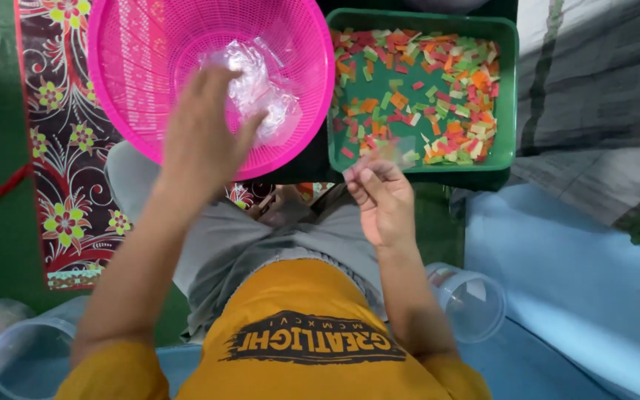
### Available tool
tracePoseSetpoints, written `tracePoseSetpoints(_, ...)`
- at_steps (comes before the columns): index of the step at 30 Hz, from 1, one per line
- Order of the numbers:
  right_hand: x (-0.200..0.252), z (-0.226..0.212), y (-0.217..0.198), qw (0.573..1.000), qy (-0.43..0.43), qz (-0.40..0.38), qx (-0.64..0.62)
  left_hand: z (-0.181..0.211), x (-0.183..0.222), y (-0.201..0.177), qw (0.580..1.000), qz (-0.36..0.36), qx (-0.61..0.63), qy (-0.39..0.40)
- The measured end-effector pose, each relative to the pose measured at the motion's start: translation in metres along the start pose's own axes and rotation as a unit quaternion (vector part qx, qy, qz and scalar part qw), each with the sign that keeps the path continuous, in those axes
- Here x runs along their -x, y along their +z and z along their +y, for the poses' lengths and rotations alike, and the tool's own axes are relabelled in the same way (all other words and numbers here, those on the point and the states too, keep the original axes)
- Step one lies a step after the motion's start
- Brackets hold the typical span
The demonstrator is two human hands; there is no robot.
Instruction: Bagging small colorful cracker pieces into small plastic bags from a tray.
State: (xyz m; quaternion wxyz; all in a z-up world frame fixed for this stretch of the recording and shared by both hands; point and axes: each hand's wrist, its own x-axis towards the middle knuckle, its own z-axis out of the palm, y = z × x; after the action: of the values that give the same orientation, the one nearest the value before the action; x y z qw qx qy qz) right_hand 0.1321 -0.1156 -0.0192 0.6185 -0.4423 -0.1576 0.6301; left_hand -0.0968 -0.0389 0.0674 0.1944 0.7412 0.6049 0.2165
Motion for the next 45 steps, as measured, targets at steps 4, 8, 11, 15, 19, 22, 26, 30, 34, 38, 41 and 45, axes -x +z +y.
tracePoseSetpoints(4,-0.005,0.023,-0.02,0.998,0.006,0.008,-0.054,0.036,0.049,0.05,0.976,0.039,0.203,0.071)
tracePoseSetpoints(8,0.005,0.031,-0.015,1.0,0.02,0.004,-0.018,0.046,0.07,0.091,0.95,0.023,0.309,0.027)
tracePoseSetpoints(11,0.008,0.04,-0.018,1.0,-0.008,0.005,0.004,0.043,0.072,0.098,0.939,0.055,0.337,0.038)
tracePoseSetpoints(15,0.018,0.042,-0.016,0.951,-0.216,0.123,0.184,0.03,0.078,0.109,0.945,0.034,0.325,0.016)
tracePoseSetpoints(19,0.031,0.031,-0.022,0.879,-0.336,0.132,0.312,0.027,0.079,0.107,0.951,0.0,0.308,-0.001)
tracePoseSetpoints(22,0.046,0.02,-0.008,0.811,-0.321,-0.004,0.49,0.027,0.082,0.111,0.942,-0.093,0.321,-0.034)
tracePoseSetpoints(26,0.048,0.018,-0.003,0.822,-0.269,-0.027,0.501,0.027,0.082,0.111,0.937,-0.161,0.308,-0.027)
tracePoseSetpoints(30,0.048,0.013,-0.002,0.871,-0.19,-0.036,0.452,0.027,0.079,0.106,0.912,-0.192,0.36,-0.044)
tracePoseSetpoints(34,0.045,0.014,0.002,0.888,-0.183,-0.04,0.419,0.014,0.088,0.122,0.871,-0.221,0.425,-0.112)
tracePoseSetpoints(38,0.042,0.024,0.0,0.784,-0.278,-0.04,0.554,0.012,0.092,0.13,0.914,-0.128,0.354,-0.151)
tracePoseSetpoints(41,0.039,0.033,-0.004,0.774,-0.286,-0.052,0.562,0.004,0.104,0.146,0.992,-0.004,0.126,0.001)
tracePoseSetpoints(45,0.035,0.025,-0.004,0.793,-0.225,-0.072,0.562,-0.006,0.116,0.146,0.965,0.094,-0.081,0.233)
